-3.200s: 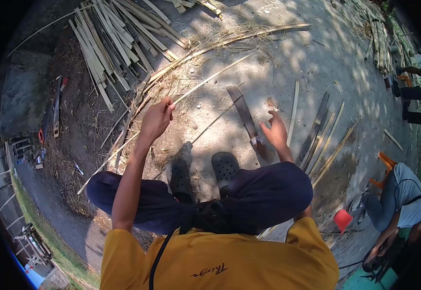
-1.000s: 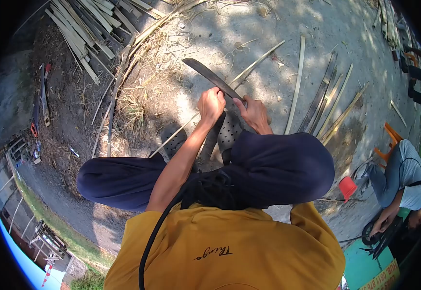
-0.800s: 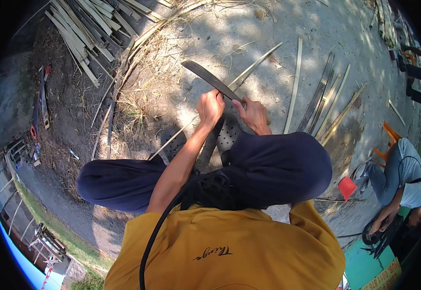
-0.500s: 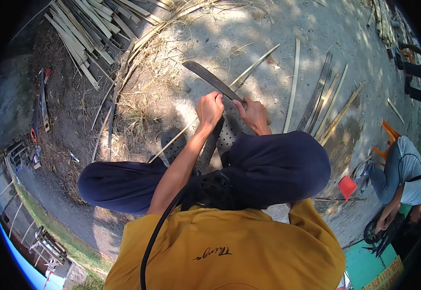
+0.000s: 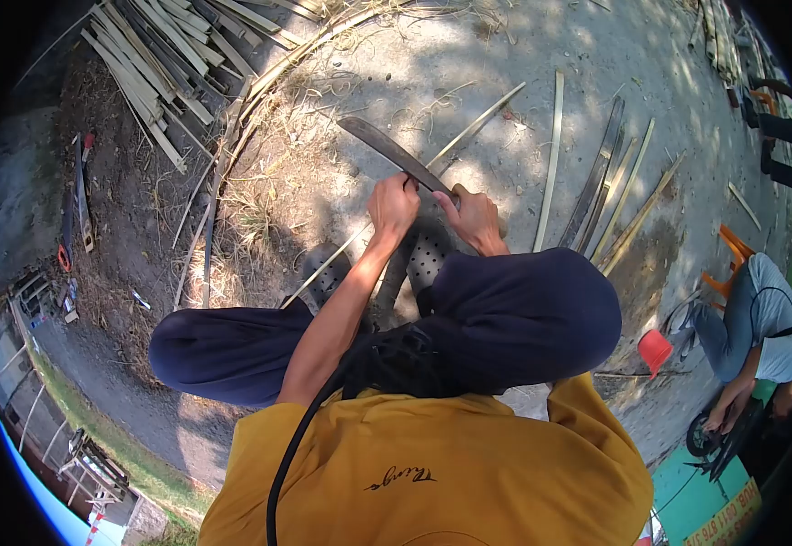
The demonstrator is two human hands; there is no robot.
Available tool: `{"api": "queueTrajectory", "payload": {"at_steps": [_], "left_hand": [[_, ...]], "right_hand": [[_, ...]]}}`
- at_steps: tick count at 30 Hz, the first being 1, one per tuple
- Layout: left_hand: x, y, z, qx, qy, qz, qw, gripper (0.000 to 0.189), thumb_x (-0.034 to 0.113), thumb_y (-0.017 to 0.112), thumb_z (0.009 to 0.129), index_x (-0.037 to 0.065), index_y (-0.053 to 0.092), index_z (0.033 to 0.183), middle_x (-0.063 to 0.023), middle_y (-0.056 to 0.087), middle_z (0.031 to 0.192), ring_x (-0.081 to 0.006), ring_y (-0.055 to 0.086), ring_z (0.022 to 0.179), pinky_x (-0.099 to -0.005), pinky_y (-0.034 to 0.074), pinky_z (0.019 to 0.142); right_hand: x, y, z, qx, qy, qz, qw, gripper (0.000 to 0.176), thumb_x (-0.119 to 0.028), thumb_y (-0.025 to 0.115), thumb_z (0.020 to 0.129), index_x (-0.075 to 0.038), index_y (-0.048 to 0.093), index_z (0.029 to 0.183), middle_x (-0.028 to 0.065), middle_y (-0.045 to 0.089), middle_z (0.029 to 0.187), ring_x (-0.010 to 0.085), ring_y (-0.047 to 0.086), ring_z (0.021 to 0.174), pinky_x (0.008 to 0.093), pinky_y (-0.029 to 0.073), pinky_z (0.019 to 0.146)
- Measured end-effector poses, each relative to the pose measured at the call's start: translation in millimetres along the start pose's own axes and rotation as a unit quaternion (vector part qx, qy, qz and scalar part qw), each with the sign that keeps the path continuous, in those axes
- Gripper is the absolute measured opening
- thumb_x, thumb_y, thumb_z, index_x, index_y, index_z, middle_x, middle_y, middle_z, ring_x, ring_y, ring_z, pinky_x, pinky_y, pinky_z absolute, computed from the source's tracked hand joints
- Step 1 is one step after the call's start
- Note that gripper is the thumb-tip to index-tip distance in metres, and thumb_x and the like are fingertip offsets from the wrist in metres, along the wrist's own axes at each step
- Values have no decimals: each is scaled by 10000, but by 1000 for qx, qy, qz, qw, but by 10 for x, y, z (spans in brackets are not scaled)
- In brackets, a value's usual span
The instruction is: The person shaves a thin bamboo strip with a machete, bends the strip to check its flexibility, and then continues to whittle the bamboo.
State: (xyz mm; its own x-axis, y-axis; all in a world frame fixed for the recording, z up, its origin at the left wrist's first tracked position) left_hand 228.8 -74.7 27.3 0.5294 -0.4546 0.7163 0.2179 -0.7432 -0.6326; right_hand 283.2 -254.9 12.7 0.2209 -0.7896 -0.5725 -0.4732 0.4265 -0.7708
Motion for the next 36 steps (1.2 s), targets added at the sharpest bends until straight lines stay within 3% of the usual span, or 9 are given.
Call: {"api": "queueTrajectory", "payload": {"at_steps": [8, 10, 14, 19, 20, 23, 27, 31, 36], "left_hand": [[-14, 14, 43, 23, 12, -5, 1000, 265, 268, 615, 959, 59, 772, 915, -236, 723, 830, -464, 709, 840, -521, 542, 741], [-41, 7, -16, 7, 5, 11, 1000, 275, 262, 609, 962, 47, 777, 928, -204, 738, 828, -426, 722, 812, -474, 551, 725], [-62, 11, -26, 11, 10, 20, 1000, 268, 262, 615, 969, 54, 781, 937, -181, 745, 820, -409, 727, 808, -467, 557, 731], [-29, -27, -48, 10, -2, 1, 1000, 257, 256, 618, 974, 68, 791, 948, -149, 765, 838, -380, 740, 821, -462, 564, 741], [5, -74, -51, 33, 6, -13, 999, 252, 257, 630, 957, 64, 783, 906, -203, 739, 835, -431, 721, 822, -499, 555, 719], [-28, 0, 34, 28, 17, -5, 999, 250, 256, 635, 958, 60, 783, 914, -206, 739, 835, -436, 719, 823, -507, 554, 726], [71, -98, -18, 16, -10, 36, 999, 271, 273, 615, 974, 66, 789, 947, -177, 760, 860, -405, 737, 851, -479, 565, 772], [-49, -152, 35, 20, -33, 0, 999, 276, 293, 626, 959, 66, 779, 919, -243, 731, 852, -468, 712, 856, -535, 553, 781], [-117, -145, 243, -70, -5, 40, 997, 291, 277, 600, 974, 52, 777, 1025, -282, 736, 938, -465, 717, 983, -528, 559, 899]], "right_hand": [[41, -6, 24, -24, 21, -13, 999, 695, -698, 550, 978, -22, 712, 981, 220, 687, 669, 464, 721, 741, 549, 554, 692], [38, 18, -26, -28, 21, -10, 999, 697, -701, 550, 976, -24, 713, 982, 217, 687, 668, 463, 721, 737, 550, 553, 685], [16, 68, -7, 11, 10, -19, 1000, 709, -712, 550, 971, -23, 715, 972, 208, 686, 661, 461, 722, 730, 551, 549, 674], [-20, -82, 21, -7, 3, -9, 1000, 713, -707, 549, 974, -13, 714, 965, 210, 684, 661, 461, 719, 720, 550, 547, 666], [-59, -84, 52, -7, -2, -12, 1000, 714, -706, 549, 974, -12, 715, 966, 208, 684, 659, 456, 719, 716, 546, 547, 659], [-41, -6, 28, 30, -4, -16, 999, 701, -706, 549, 974, -25, 715, 948, 202, 683, 655, 447, 718, 700, 535, 545, 643], [-46, -121, 135, -11, -6, -20, 1000, 648, -661, 592, 978, -25, 720, 965, 209, 651, 615, 441, 705, 673, 528, 524, 647], [-171, -73, 171, -38, -14, -9, 999, 697, -693, 553, 980, -17, 718, 951, 215, 678, 657, 452, 712, 705, 532, 536, 654], [-131, -142, 256, -29, 3, 12, 1000, 683, -674, 560, 989, -15, 725, 918, 230, 672, 663, 449, 711, 717, 522, 527, 667]]}}
Point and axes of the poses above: each hand's wrist, its own z-axis towards the middle knuckle, its own y-axis out of the palm, x = y × z, the point moved 10 cm from there along z, towards the middle knuckle
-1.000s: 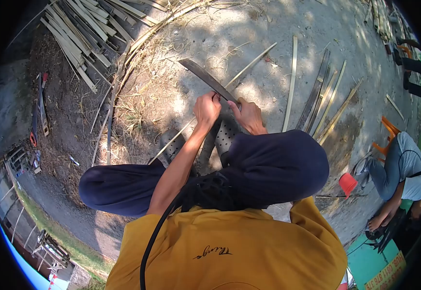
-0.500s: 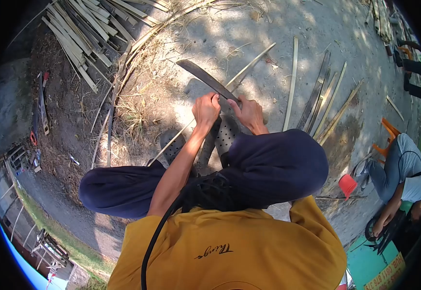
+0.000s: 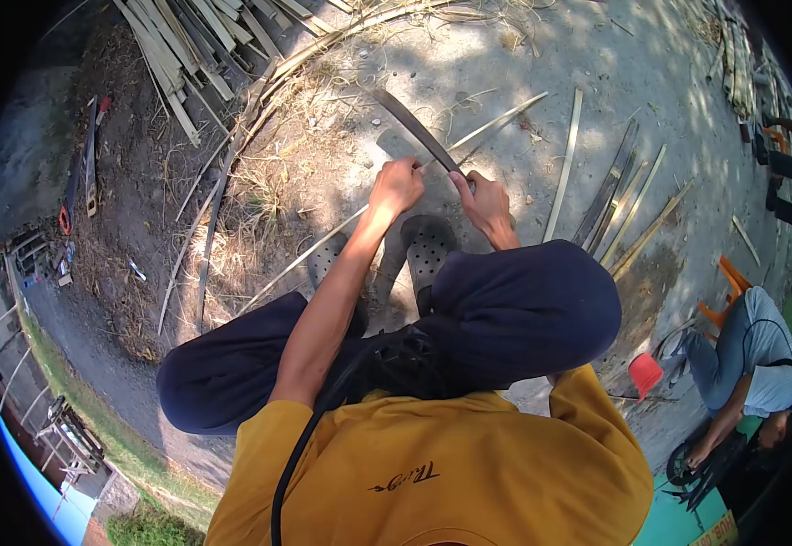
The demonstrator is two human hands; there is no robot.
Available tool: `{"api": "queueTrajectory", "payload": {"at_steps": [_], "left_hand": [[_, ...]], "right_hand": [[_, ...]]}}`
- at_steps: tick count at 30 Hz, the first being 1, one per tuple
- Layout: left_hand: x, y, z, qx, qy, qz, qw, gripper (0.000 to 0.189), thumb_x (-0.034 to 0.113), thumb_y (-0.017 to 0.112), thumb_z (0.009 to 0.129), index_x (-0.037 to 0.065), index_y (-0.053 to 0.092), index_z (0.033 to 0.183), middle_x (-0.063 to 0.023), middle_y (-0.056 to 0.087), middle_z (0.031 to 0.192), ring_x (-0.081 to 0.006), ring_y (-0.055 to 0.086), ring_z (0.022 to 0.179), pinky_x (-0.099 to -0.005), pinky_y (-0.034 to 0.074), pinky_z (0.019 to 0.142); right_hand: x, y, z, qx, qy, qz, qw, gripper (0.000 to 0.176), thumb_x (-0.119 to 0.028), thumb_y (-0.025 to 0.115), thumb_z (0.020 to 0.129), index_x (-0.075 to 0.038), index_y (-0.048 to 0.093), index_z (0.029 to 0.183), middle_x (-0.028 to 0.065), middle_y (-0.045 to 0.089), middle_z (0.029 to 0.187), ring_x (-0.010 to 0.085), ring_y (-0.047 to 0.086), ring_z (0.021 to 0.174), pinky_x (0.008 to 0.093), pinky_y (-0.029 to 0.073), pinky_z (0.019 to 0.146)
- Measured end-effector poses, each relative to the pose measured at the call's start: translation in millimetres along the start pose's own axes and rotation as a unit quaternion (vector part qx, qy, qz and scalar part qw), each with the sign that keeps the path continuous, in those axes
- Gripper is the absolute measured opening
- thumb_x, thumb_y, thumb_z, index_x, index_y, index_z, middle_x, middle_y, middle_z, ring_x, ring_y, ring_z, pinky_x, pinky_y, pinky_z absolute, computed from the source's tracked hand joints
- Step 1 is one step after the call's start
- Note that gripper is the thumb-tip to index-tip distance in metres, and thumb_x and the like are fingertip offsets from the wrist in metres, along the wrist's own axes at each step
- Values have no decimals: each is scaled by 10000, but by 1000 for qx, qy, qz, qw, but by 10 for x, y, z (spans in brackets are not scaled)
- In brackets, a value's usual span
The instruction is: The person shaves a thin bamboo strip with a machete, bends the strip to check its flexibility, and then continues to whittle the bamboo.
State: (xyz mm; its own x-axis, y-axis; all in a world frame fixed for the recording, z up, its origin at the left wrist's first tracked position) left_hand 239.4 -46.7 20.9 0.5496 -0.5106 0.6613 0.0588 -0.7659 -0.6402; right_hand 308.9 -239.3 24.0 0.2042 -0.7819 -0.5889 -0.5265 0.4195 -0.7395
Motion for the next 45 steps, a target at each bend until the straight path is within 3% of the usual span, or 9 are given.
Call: {"api": "queueTrajectory", "payload": {"at_steps": [5, 16, 23, 26, 29, 33, 38, 41, 45], "left_hand": [[-59, -15, 45, -112, 20, 0, 993, 287, 266, 619, 973, 39, 793, 954, -244, 752, 925, -426, 727, 942, -482, 560, 885], [117, -128, -70, 42, 52, -47, 997, 232, 186, 616, 935, 17, 767, 889, -198, 733, 802, -374, 708, 727, -439, 554, 735], [-45, -63, -208, 32, -49, -69, 996, 228, 253, 619, 938, 99, 785, 910, -202, 747, 883, -423, 718, 854, -499, 567, 799], [37, -125, -209, 77, -6, -58, 995, 227, 238, 617, 942, 85, 779, 898, -192, 747, 862, -414, 720, 839, -496, 562, 787], [73, -374, -458, 96, 34, -53, 993, 240, 218, 603, 946, 53, 767, 887, -211, 726, 819, -427, 713, 813, -492, 554, 769], [5, -294, -414, 41, -28, -42, 998, 241, 211, 599, 953, 41, 762, 900, -236, 715, 817, -440, 709, 822, -492, 549, 767], [227, -337, -343, 103, 8, -42, 994, 224, 195, 600, 967, 39, 745, 898, -247, 683, 769, -447, 681, 749, -495, 529, 706], [201, -379, -429, 117, 14, -25, 993, 207, 183, 604, 963, 41, 732, 884, -238, 662, 724, -445, 662, 695, -479, 522, 672], [174, -293, -429, 106, -6, -21, 994, 232, 200, 597, 969, 33, 728, 875, -241, 677, 761, -449, 676, 736, -485, 532, 701]], "right_hand": [[256, 6, 163, 23, 37, 53, 998, 633, -629, 572, 1006, -21, 713, 895, 263, 667, 687, 477, 698, 730, 534, 522, 675], [-180, -57, 15, 27, -52, 21, 998, 577, -603, 604, 997, -48, 700, 872, 239, 671, 662, 470, 697, 684, 531, 531, 633], [-16, -19, 110, 46, -55, 7, 997, 603, -618, 598, 994, -33, 680, 875, 237, 676, 675, 474, 699, 699, 543, 531, 629], [-209, -64, -20, 63, -114, -14, 991, 642, -635, 556, 1008, -18, 672, 873, 252, 683, 698, 492, 692, 708, 559, 530, 645], [247, -180, 343, 38, -20, -65, 997, 667, -650, 524, 1015, -12, 667, 888, 257, 689, 718, 502, 694, 747, 565, 532, 678], [426, -315, 468, 71, 42, -9, 997, 679, -665, 523, 1010, -12, 685, 920, 266, 698, 745, 502, 698, 814, 553, 536, 732], [-34, -180, 19, 22, -59, -2, 998, 650, -642, 567, 1003, -14, 701, 904, 227, 676, 671, 455, 708, 718, 535, 531, 672], [224, -191, 206, -36, 24, 12, 999, 637, -634, 584, 998, -15, 701, 900, 230, 670, 663, 461, 704, 720, 529, 534, 676], [169, -108, 114, -26, 16, 40, 999, 633, -624, 584, 1002, -9, 700, 903, 240, 667, 666, 472, 697, 717, 525, 538, 686]]}}
Point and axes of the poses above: each hand's wrist, its own z-axis towards the middle knuckle, its own y-axis out of the palm, x = y × z, the point moved 10 cm from there along z, towards the middle knuckle
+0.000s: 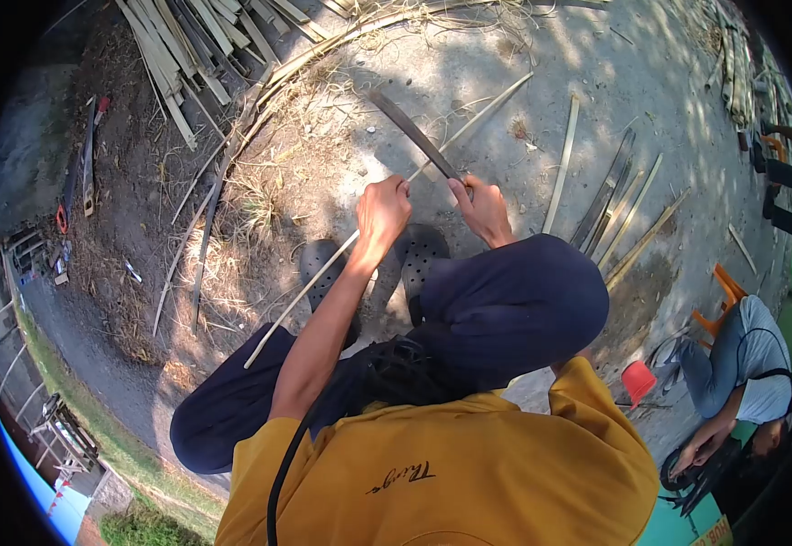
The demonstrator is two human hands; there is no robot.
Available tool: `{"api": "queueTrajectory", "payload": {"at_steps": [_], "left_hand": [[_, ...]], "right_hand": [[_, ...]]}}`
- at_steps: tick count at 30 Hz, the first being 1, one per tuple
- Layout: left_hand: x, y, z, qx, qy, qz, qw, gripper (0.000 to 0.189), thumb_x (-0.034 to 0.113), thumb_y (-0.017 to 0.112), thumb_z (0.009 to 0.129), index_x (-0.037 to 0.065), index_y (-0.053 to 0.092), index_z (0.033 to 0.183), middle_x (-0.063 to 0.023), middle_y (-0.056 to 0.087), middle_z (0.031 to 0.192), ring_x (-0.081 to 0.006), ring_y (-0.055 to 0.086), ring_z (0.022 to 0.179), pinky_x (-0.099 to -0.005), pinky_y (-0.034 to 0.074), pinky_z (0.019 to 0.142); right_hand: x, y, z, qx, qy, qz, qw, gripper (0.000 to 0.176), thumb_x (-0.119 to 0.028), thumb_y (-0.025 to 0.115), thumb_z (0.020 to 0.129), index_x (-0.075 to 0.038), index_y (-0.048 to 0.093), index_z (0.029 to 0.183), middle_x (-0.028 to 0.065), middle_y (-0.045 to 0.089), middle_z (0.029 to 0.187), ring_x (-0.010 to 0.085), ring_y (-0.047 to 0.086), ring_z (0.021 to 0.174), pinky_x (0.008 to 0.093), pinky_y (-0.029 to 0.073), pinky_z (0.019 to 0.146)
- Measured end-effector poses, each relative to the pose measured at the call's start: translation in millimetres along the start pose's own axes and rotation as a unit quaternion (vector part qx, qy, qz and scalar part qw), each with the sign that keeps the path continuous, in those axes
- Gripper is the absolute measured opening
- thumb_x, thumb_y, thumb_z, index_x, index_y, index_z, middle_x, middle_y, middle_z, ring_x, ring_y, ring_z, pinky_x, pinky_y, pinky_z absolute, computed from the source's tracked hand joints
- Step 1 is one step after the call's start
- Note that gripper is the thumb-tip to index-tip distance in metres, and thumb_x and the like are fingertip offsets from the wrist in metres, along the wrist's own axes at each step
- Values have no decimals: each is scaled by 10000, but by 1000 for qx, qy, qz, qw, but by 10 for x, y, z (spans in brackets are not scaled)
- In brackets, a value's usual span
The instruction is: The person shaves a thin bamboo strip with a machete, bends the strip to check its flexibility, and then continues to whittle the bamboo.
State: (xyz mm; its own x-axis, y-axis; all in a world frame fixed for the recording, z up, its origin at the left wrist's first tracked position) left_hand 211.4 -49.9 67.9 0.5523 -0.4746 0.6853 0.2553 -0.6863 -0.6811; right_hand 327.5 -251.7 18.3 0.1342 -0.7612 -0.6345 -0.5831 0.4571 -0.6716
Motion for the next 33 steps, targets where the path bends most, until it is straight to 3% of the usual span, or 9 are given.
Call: {"api": "queueTrajectory", "payload": {"at_steps": [2, 8, 12, 18, 21, 24, 29, 31, 33], "left_hand": [[37, -10, 2, 11, 13, -13, 1000, 211, 200, 617, 960, 40, 723, 873, -259, 677, 751, -485, 674, 762, -539, 530, 713], [108, -3, -60, 9, 41, -31, 999, 233, 200, 610, 968, 28, 725, 862, -264, 672, 763, -485, 670, 768, -533, 518, 684], [180, -22, -59, 18, 46, -6, 999, 232, 188, 618, 962, 11, 703, 840, -267, 666, 764, -488, 663, 756, -533, 503, 662], [188, -52, -113, 23, 54, 51, 997, 180, 134, 621, 954, 8, 713, 863, -266, 675, 783, -476, 675, 751, -518, 512, 660], [283, -54, -112, 38, 83, 65, 994, 167, 149, 640, 961, 15, 685, 873, -255, 671, 772, -477, 671, 755, -536, 507, 655], [242, -9, -156, 37, 90, 82, 992, 169, 158, 635, 973, 22, 680, 882, -247, 679, 786, -471, 674, 757, -540, 508, 655], [298, -51, -103, 54, 90, 92, 990, 148, 154, 622, 985, 33, 661, 907, -225, 687, 804, -461, 677, 756, -532, 517, 651], [300, -50, -119, 49, 93, 96, 990, 140, 154, 618, 988, 36, 642, 915, -218, 680, 790, -455, 677, 761, -530, 519, 657], [286, -62, -178, 55, 105, 92, 989, 143, 154, 617, 988, 38, 639, 908, -220, 676, 789, -452, 675, 764, -530, 517, 660]], "right_hand": [[-135, 20, -24, 10, -78, -48, 996, 637, -612, 562, 1018, -2, 696, 892, 263, 669, 697, 485, 691, 747, 530, 531, 700], [121, -208, 230, 44, 23, -34, 998, 650, -635, 551, 1008, -17, 707, 885, 263, 695, 755, 490, 696, 824, 542, 530, 733], [-97, -100, -16, 2, -61, -50, 997, 629, -642, 554, 1004, -41, 708, 905, 242, 707, 764, 489, 700, 822, 542, 526, 733], [24, -67, -2, 24, 3, -8, 1000, 651, -648, 553, 1005, -24, 707, 902, 232, 691, 719, 467, 713, 804, 530, 533, 734], [-189, -98, -84, 24, -84, -50, 995, 613, -620, 591, 1005, -29, 710, 893, 206, 671, 653, 445, 705, 705, 515, 531, 657], [37, -152, 120, 9, -13, -42, 999, 600, -607, 602, 1007, -30, 712, 885, 209, 676, 660, 432, 712, 699, 512, 534, 652], [-167, -205, -17, 38, -15, -13, 999, 637, -629, 559, 1019, -28, 703, 861, 213, 676, 665, 439, 713, 722, 519, 531, 658], [-216, -183, -126, 52, -67, -44, 995, 635, -635, 564, 1013, -30, 708, 883, 205, 672, 658, 429, 717, 715, 517, 536, 668], [-34, -238, 44, 30, -34, -46, 998, 626, -636, 581, 1001, -33, 714, 902, 207, 671, 658, 431, 720, 719, 519, 540, 675]]}}
Point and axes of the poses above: each hand's wrist, its own z-axis towards the middle knuckle, its own y-axis out of the palm, x = y × z, the point moved 10 cm from there along z, towards the middle knuckle
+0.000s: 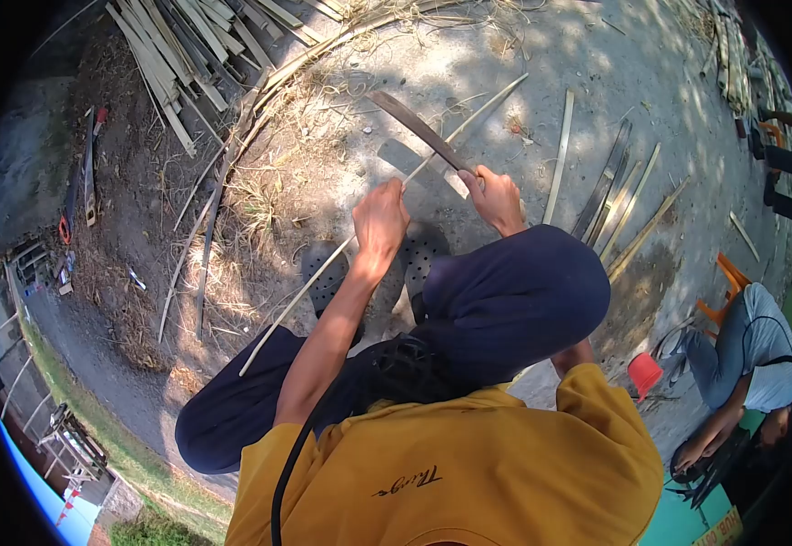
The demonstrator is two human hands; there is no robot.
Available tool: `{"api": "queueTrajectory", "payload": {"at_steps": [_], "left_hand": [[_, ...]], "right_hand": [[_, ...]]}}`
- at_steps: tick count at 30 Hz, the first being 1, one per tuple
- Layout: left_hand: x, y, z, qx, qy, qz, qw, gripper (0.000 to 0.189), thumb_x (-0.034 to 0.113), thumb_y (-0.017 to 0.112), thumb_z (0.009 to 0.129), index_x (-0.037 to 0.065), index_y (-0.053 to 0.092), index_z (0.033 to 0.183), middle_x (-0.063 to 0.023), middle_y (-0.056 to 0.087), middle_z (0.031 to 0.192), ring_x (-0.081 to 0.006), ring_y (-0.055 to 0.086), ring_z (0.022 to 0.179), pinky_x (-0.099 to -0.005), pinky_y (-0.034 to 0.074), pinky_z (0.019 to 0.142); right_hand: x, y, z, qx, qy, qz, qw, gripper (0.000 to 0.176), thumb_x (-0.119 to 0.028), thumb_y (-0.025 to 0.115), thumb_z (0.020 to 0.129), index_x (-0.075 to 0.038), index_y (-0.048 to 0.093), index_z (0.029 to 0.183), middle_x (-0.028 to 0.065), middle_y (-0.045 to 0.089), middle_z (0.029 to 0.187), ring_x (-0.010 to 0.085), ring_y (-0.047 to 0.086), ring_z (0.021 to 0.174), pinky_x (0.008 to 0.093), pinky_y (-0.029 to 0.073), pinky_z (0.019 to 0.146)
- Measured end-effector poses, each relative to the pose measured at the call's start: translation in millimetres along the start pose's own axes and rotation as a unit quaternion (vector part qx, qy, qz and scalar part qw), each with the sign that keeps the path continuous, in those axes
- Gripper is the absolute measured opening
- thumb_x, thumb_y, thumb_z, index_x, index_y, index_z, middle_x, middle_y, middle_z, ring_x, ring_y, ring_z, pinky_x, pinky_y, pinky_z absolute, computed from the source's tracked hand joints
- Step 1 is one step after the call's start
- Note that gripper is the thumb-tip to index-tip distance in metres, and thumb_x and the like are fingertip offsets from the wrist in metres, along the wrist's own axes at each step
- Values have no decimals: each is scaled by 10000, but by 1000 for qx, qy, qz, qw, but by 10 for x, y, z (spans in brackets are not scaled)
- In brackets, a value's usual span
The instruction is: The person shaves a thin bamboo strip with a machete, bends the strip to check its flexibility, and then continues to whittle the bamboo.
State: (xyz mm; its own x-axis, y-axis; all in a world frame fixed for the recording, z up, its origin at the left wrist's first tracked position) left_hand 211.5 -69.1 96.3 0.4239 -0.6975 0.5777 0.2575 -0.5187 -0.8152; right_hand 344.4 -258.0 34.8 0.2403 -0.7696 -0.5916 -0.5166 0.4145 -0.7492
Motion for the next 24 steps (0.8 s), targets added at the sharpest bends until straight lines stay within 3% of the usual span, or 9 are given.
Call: {"api": "queueTrajectory", "payload": {"at_steps": [2, 5, 9, 11, 17, 19, 20, 24], "left_hand": [[-48, -16, 2, 11, 14, -2, 1000, 146, 155, 617, 989, 40, 637, 901, -223, 671, 787, -449, 674, 768, -531, 515, 664], [-60, 35, 7, 2, -12, -14, 1000, 141, 151, 614, 986, 39, 636, 903, -223, 666, 788, -449, 668, 771, -529, 512, 672], [83, -78, 13, -13, -12, -23, 1000, 154, 150, 612, 986, 32, 638, 892, -224, 672, 795, -454, 667, 780, -529, 514, 686], [20, -89, -29, -25, -25, -25, 999, 152, 160, 612, 990, 42, 663, 908, -223, 686, 810, -451, 677, 798, -527, 519, 689], [98, -104, 86, -40, -32, 8, 999, 153, 173, 612, 994, 59, 698, 938, -210, 705, 825, -441, 693, 819, -516, 530, 696], [4, -154, -31, -36, -27, 1, 999, 155, 174, 613, 993, 59, 694, 929, -210, 703, 821, -443, 690, 810, -518, 527, 691], [-44, -172, -54, -28, -20, -9, 999, 158, 176, 614, 993, 58, 690, 919, -211, 701, 817, -445, 688, 800, -520, 524, 685], [-128, -118, -20, -34, -44, 15, 998, 145, 160, 614, 985, 60, 684, 906, -213, 691, 804, -452, 680, 796, -532, 524, 684]], "right_hand": [[110, 99, 67, -20, 30, -1, 999, 618, -638, 598, 990, -36, 719, 922, 209, 671, 659, 434, 722, 724, 521, 544, 682], [46, 90, -104, 26, 28, 17, 999, 609, -641, 602, 982, -45, 717, 930, 215, 673, 666, 452, 714, 738, 530, 544, 690], [-19, 16, -67, 45, -42, 11, 998, 614, -621, 567, 1007, -30, 707, 915, 235, 673, 684, 473, 696, 745, 541, 538, 689], [289, -59, 141, 56, 48, 3, 997, 575, -591, 587, 1010, -38, 705, 904, 243, 664, 679, 481, 689, 737, 537, 538, 685], [-2, 32, -108, 26, -15, 20, 999, 631, -648, 543, 1011, -48, 703, 897, 248, 674, 699, 488, 687, 765, 537, 530, 694], [225, -10, -32, 49, 2, -8, 999, 635, -651, 538, 1012, -49, 705, 898, 259, 686, 735, 493, 689, 800, 543, 529, 726], [493, 20, 141, 17, 65, 12, 998, 644, -653, 526, 1016, -46, 711, 907, 265, 696, 765, 497, 692, 826, 543, 532, 749], [378, -12, 84, 17, 81, 15, 996, 667, -676, 527, 1006, -42, 715, 916, 252, 694, 749, 470, 713, 823, 533, 536, 752]]}}
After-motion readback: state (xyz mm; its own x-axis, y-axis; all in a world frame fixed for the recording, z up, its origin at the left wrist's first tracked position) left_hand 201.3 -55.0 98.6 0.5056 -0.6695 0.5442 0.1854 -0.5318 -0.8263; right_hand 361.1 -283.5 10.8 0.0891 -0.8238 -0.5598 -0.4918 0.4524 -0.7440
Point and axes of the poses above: each hand's wrist, its own z-axis towards the middle knuckle, its own y-axis out of the palm, x = y × z, the point moved 10 cm from there along z, towards the middle knuckle
